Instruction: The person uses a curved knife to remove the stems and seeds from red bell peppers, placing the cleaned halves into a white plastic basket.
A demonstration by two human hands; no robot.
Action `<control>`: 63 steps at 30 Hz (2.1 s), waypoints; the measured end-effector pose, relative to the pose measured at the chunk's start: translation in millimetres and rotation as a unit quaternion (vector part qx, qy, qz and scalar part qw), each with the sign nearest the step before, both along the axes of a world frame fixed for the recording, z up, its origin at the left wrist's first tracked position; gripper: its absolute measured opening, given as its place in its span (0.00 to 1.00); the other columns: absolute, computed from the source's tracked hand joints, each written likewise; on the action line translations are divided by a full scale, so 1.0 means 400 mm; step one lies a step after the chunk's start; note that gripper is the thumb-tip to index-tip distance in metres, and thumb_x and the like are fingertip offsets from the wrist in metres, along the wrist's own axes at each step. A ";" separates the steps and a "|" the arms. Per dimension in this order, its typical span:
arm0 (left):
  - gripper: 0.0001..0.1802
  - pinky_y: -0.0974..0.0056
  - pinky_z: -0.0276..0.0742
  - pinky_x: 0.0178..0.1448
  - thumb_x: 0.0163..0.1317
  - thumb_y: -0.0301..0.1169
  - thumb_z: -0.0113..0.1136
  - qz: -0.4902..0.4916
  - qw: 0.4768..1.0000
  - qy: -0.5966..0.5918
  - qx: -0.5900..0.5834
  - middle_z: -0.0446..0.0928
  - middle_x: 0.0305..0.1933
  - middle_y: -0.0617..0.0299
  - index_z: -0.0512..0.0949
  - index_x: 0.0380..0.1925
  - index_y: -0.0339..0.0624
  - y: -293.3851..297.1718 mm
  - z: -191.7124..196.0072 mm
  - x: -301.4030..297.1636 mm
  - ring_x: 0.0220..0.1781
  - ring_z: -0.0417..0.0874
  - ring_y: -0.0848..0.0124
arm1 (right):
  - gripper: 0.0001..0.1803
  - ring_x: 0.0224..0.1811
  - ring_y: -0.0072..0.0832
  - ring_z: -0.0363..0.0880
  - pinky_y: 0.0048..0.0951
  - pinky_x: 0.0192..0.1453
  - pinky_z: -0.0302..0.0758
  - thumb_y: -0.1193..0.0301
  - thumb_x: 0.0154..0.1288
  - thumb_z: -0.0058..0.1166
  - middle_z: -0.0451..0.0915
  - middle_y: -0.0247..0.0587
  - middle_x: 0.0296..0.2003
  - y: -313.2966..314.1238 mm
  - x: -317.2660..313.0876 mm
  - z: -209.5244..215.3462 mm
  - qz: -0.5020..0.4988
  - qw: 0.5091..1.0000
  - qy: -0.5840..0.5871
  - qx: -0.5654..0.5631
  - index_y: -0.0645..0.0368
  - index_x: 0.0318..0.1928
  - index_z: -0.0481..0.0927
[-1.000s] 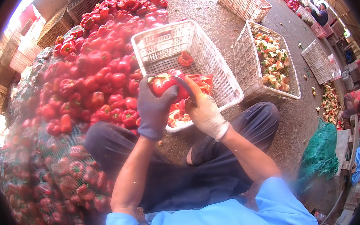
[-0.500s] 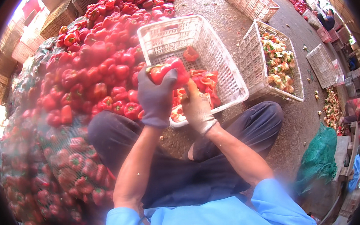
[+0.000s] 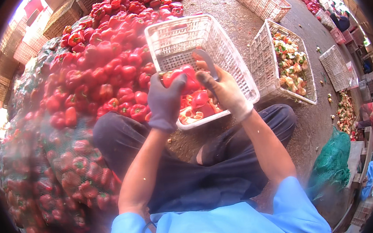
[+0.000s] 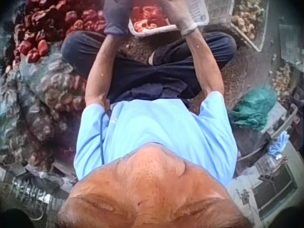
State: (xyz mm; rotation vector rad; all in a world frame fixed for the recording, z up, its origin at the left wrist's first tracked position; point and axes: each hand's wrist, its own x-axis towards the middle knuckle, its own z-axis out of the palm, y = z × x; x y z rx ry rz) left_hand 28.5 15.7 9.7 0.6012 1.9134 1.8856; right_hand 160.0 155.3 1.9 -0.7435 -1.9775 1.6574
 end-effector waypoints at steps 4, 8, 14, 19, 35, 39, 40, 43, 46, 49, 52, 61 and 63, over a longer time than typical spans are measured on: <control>0.27 0.60 0.85 0.53 0.65 0.41 0.74 -0.042 0.996 0.073 0.008 0.87 0.47 0.52 0.80 0.56 0.33 -0.001 -0.051 -0.004 0.48 0.89 0.69 | 0.37 0.23 0.09 0.70 0.16 0.25 0.67 0.42 0.70 0.71 0.81 0.26 0.33 0.026 -0.013 0.043 0.072 0.995 -0.072 0.000 0.53 0.68 0.82; 0.26 0.61 0.86 0.54 0.67 0.39 0.73 -0.096 0.994 0.043 0.031 0.86 0.48 0.53 0.78 0.57 0.32 -0.017 -0.032 0.006 0.48 0.88 0.70 | 0.31 0.22 0.09 0.70 0.15 0.26 0.66 0.49 0.70 0.72 0.82 0.24 0.32 0.027 0.007 0.063 0.106 0.985 -0.088 -0.100 0.53 0.66 0.84; 0.23 0.66 0.86 0.54 0.69 0.34 0.70 -0.160 0.967 -0.156 0.125 0.85 0.51 0.54 0.78 0.57 0.30 -0.022 -0.003 0.015 0.50 0.86 0.73 | 0.26 0.24 0.08 0.72 0.14 0.27 0.66 0.57 0.72 0.70 0.84 0.24 0.35 0.056 0.005 0.064 0.110 0.987 -0.090 -0.078 0.57 0.64 0.85; 0.30 0.63 0.85 0.55 0.64 0.37 0.74 -0.100 0.994 0.036 0.033 0.85 0.51 0.53 0.78 0.61 0.30 -0.007 -0.021 0.023 0.50 0.87 0.71 | 0.22 0.39 0.12 0.82 0.20 0.44 0.80 0.66 0.76 0.64 0.86 0.30 0.41 0.096 0.006 0.034 0.144 0.981 -0.082 0.098 0.61 0.66 0.83; 0.27 0.68 0.87 0.50 0.67 0.33 0.73 -0.163 0.969 -0.150 0.106 0.84 0.49 0.58 0.77 0.61 0.32 -0.005 -0.020 0.014 0.46 0.87 0.75 | 0.15 0.40 0.18 0.83 0.26 0.47 0.83 0.75 0.79 0.52 0.86 0.36 0.40 0.105 0.016 0.066 0.247 0.942 -0.036 0.224 0.65 0.61 0.81; 0.27 0.67 0.86 0.54 0.66 0.32 0.73 -0.173 0.969 -0.147 0.102 0.84 0.51 0.57 0.77 0.62 0.32 -0.005 -0.028 0.016 0.49 0.87 0.74 | 0.15 0.40 0.17 0.82 0.25 0.48 0.83 0.78 0.77 0.53 0.85 0.34 0.39 0.088 0.021 0.089 0.225 0.957 -0.018 0.184 0.65 0.58 0.83; 0.27 0.67 0.86 0.54 0.66 0.32 0.73 -0.173 0.968 -0.146 0.105 0.84 0.51 0.57 0.77 0.62 0.32 -0.005 -0.024 0.020 0.49 0.87 0.74 | 0.15 0.40 0.17 0.82 0.25 0.48 0.83 0.78 0.76 0.53 0.85 0.34 0.38 0.085 0.023 0.097 0.213 0.964 -0.026 0.156 0.65 0.58 0.84; 0.28 0.67 0.86 0.55 0.66 0.31 0.73 -0.183 0.965 -0.152 0.111 0.84 0.52 0.57 0.76 0.63 0.32 -0.004 -0.020 0.024 0.50 0.87 0.74 | 0.15 0.40 0.16 0.82 0.25 0.47 0.82 0.79 0.74 0.52 0.85 0.32 0.37 0.076 0.030 0.104 0.185 0.981 -0.021 0.053 0.64 0.57 0.85; 0.30 0.63 0.82 0.63 0.65 0.35 0.72 -0.185 0.966 -0.149 0.102 0.83 0.55 0.56 0.76 0.63 0.32 -0.005 -0.020 0.031 0.55 0.85 0.71 | 0.15 0.38 0.15 0.82 0.24 0.46 0.82 0.78 0.75 0.53 0.84 0.31 0.35 0.076 0.034 0.099 0.185 0.982 -0.009 0.023 0.63 0.57 0.85; 0.30 0.62 0.81 0.66 0.64 0.36 0.71 -0.163 0.970 -0.157 0.084 0.82 0.56 0.56 0.77 0.63 0.33 -0.013 -0.023 0.031 0.57 0.84 0.69 | 0.14 0.34 0.14 0.81 0.23 0.41 0.81 0.77 0.76 0.53 0.84 0.30 0.35 0.079 0.038 0.091 0.143 0.989 0.007 -0.031 0.63 0.57 0.85; 0.30 0.62 0.80 0.65 0.65 0.40 0.68 -0.175 0.964 -0.151 0.129 0.82 0.57 0.56 0.77 0.63 0.33 -0.024 0.003 0.028 0.57 0.83 0.70 | 0.14 0.31 0.13 0.80 0.20 0.34 0.78 0.76 0.78 0.54 0.84 0.31 0.34 0.106 0.054 0.052 0.107 0.984 0.034 -0.135 0.62 0.58 0.86; 0.31 0.64 0.78 0.67 0.68 0.38 0.63 -0.224 0.945 -0.168 0.170 0.78 0.60 0.58 0.73 0.67 0.35 -0.014 -0.007 0.010 0.60 0.79 0.72 | 0.13 0.28 0.12 0.78 0.16 0.28 0.73 0.72 0.78 0.60 0.85 0.31 0.33 0.128 0.070 -0.004 0.047 0.982 0.085 -0.165 0.60 0.58 0.85; 0.31 0.64 0.78 0.67 0.68 0.35 0.65 -0.217 0.950 -0.153 0.164 0.78 0.60 0.58 0.73 0.68 0.35 -0.019 -0.007 0.010 0.61 0.79 0.72 | 0.13 0.28 0.11 0.78 0.16 0.27 0.72 0.70 0.78 0.61 0.85 0.32 0.33 0.117 0.055 0.014 0.004 0.991 0.063 -0.117 0.59 0.57 0.85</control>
